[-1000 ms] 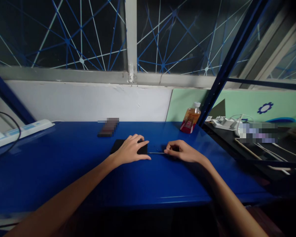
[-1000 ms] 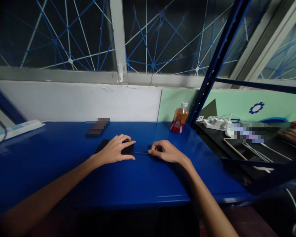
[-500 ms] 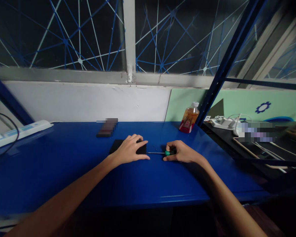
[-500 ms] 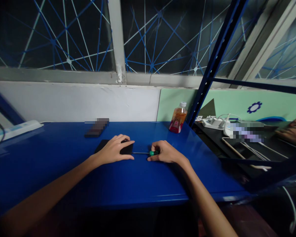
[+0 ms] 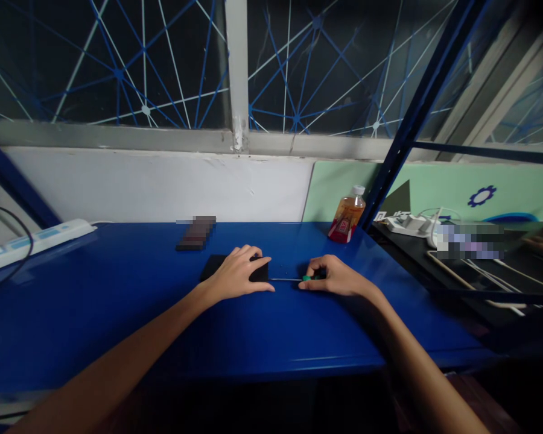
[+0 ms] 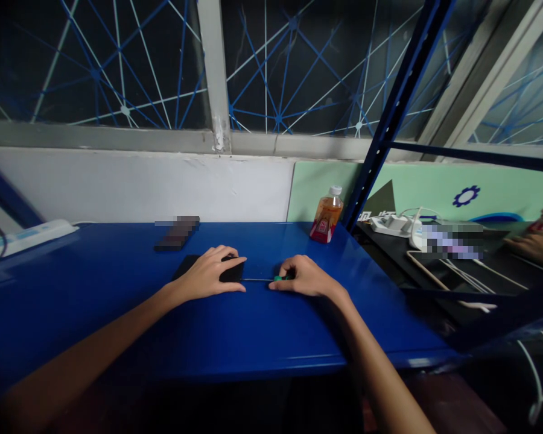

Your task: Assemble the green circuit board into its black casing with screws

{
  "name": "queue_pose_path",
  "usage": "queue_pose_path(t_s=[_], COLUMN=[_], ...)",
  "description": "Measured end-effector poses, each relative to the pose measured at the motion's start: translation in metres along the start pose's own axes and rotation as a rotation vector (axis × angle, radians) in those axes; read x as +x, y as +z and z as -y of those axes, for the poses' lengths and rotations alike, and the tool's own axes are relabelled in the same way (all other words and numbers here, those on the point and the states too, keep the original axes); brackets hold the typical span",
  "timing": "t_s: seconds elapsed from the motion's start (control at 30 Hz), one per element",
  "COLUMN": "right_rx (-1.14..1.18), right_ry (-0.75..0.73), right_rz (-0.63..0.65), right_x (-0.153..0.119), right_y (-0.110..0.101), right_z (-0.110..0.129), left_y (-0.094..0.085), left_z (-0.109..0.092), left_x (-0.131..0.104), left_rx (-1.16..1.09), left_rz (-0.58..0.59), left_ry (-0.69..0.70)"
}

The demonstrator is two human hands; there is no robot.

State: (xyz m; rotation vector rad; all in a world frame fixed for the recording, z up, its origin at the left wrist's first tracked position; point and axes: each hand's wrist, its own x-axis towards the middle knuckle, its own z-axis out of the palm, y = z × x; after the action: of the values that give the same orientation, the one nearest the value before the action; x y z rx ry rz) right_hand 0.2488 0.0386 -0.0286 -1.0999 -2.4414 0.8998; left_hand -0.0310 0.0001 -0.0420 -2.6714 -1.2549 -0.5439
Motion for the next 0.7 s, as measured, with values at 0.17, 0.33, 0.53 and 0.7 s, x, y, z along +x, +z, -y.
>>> queue_pose_path(t_s=[0.17, 0.33, 0.53, 0.7], right_rx=[0.085, 0.076, 0.005, -0.012], right_ry=[0.04, 0.004, 0.025, 0.01], right_rz=[0.06, 0.04, 0.027, 0.005], right_x=[0.0002, -0.0004, -0.0003, 0.001], right_y=[0.0029, 0.0016, -0.0003, 0.0012], right_z=[0.0002, 0.0039, 0.0011, -0.0016], left_y=[-0.0004, 0.0004, -0.001, -0.0007], left_z=[-0.0001, 0.0004, -0.0002, 0.0003], left_x=[-0.0001, 0.0004, 0.0005, 0.0003], left_rx=[0.0, -0.005, -0.019, -0.014], left_rz=[0.01, -0.001, 0.001, 0.005], left_ry=[-0.002, -0.001, -0.004, -0.004])
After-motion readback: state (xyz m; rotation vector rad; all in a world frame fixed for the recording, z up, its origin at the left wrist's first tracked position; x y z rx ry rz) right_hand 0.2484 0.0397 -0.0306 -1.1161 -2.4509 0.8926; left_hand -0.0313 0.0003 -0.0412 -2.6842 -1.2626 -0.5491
